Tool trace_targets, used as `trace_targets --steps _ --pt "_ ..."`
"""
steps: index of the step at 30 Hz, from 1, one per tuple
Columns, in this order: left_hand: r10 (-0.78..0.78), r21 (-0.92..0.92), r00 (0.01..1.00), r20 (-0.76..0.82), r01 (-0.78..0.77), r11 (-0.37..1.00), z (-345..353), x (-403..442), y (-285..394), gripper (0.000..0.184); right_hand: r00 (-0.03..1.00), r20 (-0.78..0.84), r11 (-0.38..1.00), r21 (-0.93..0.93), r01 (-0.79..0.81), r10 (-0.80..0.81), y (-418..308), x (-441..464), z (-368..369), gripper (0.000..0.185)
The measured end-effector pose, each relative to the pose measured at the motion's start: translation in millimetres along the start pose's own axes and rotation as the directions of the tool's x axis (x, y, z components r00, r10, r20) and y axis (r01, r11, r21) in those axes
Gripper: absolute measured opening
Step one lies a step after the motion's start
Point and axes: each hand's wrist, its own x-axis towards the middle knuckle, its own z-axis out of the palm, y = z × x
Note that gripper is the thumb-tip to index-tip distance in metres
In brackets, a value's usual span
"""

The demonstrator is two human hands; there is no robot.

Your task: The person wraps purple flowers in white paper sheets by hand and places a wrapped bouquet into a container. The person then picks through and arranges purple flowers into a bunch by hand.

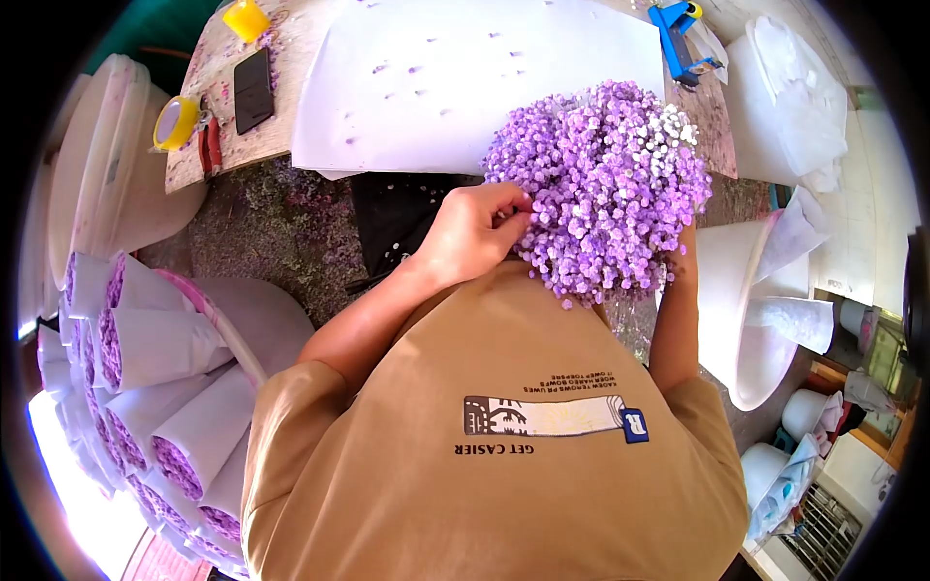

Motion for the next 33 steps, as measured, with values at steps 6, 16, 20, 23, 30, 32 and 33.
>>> trace_targets --steps 6,16,20,23,30,32,33 --pt "-0.146 -0.643 0.921 0.362 0.36 0.676 -27.0 -11.4 -22.2 0.019 1.0 0.002 1.0 0.014 -0.009 0.009 3.6 3.9 -0.7 0.044" --pt "-0.009 0.272 0.993 0.121 -0.025 0.962 6.9 -22.3 -5.6 0.014 0.98 0.087 0.979 -0.081 0.188 -0.181 18.6 7.8 -0.6 0.046" --pt "-0.199 -0.301 0.962 0.187 0.249 0.921 -8.3 -23.2 -5.1 0.011 0.989 0.03 0.988 0.058 0.142 -0.144 11.3 1.5 8.1 0.049" --pt "-0.133 -0.297 0.968 0.211 0.193 0.935 -17.1 -19.9 20.0 0.013 0.992 0.044 0.989 0.085 0.117 -0.121 10.9 -0.3 7.4 0.048" --pt "0.308 0.347 0.947 0.093 -0.321 0.881 16.6 -1.4 24.7 0.007 0.999 -0.003 0.999 -0.01 0.053 -0.053 -6.1 -6.5 9.9 0.041" --pt "0.313 0.321 0.944 0.103 -0.329 0.888 12.3 -3.8 25.2 0.005 0.998 -0.025 0.998 0.005 0.064 -0.063 1.1 -3.2 6.6 0.043" --pt "0.244 0.087 0.963 0.111 -0.254 0.963 8.4 -6.0 27.4 0.004 0.999 -0.001 0.999 0.009 0.047 -0.047 -0.6 -3.3 7.4 0.045"
